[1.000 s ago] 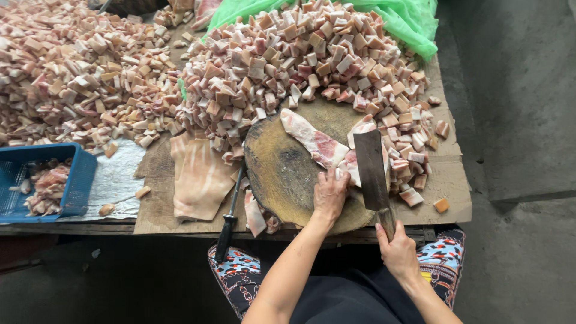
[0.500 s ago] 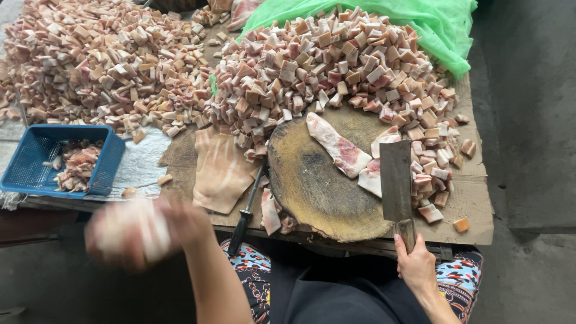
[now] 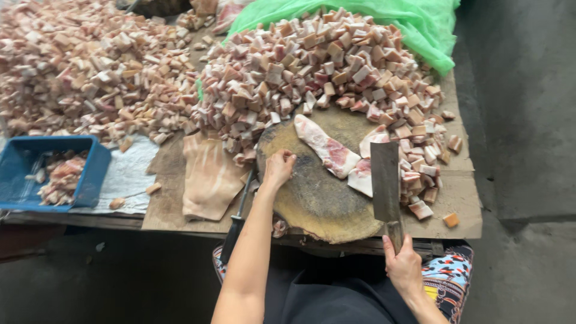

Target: The person uses a cleaver to slice and dice pieces of pork belly on a round wooden cutting board. The cut pieces accumulate in a large pile on the table while the person continues to process additional strips of meat.

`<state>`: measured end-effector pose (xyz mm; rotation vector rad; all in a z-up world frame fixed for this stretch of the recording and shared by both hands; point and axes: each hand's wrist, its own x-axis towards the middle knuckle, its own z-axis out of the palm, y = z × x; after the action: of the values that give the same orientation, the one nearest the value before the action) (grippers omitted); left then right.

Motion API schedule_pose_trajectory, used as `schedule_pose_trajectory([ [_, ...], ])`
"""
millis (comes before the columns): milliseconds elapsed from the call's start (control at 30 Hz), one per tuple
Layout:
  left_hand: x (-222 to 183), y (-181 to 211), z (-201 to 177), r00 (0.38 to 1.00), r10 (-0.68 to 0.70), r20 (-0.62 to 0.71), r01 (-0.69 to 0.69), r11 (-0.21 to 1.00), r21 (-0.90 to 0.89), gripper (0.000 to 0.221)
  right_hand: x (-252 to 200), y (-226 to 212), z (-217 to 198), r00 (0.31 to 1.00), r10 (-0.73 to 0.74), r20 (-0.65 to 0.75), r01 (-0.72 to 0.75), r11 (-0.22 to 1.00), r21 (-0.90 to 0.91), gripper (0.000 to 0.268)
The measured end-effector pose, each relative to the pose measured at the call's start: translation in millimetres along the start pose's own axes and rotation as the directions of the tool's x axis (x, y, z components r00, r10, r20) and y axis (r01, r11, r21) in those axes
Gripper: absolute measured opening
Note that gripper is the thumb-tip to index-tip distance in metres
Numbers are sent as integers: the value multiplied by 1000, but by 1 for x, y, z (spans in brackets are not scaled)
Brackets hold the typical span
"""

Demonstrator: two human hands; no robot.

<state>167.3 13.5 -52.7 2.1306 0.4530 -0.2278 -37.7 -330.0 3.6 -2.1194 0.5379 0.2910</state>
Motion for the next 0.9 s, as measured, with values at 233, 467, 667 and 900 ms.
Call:
schedule_pose_trajectory([
  [233,66,6,40,949,136,-284,-65,967,246,47,8,24,9,998,-58,-26,57,998,-4,44],
  [467,109,48,57,908,203,-366,-68,934,351,58,8,21,8,997,-68,-46,67,997,-33,38],
  [667,77,85,60,981,192,-37,-194,979,-63,29,4,10,4,998,64,17,-65,998,17,35],
  [900,-38,137,-26,942,316,112,-316,949,-20,26,7,12,2,998,-59,-34,58,998,-35,45],
])
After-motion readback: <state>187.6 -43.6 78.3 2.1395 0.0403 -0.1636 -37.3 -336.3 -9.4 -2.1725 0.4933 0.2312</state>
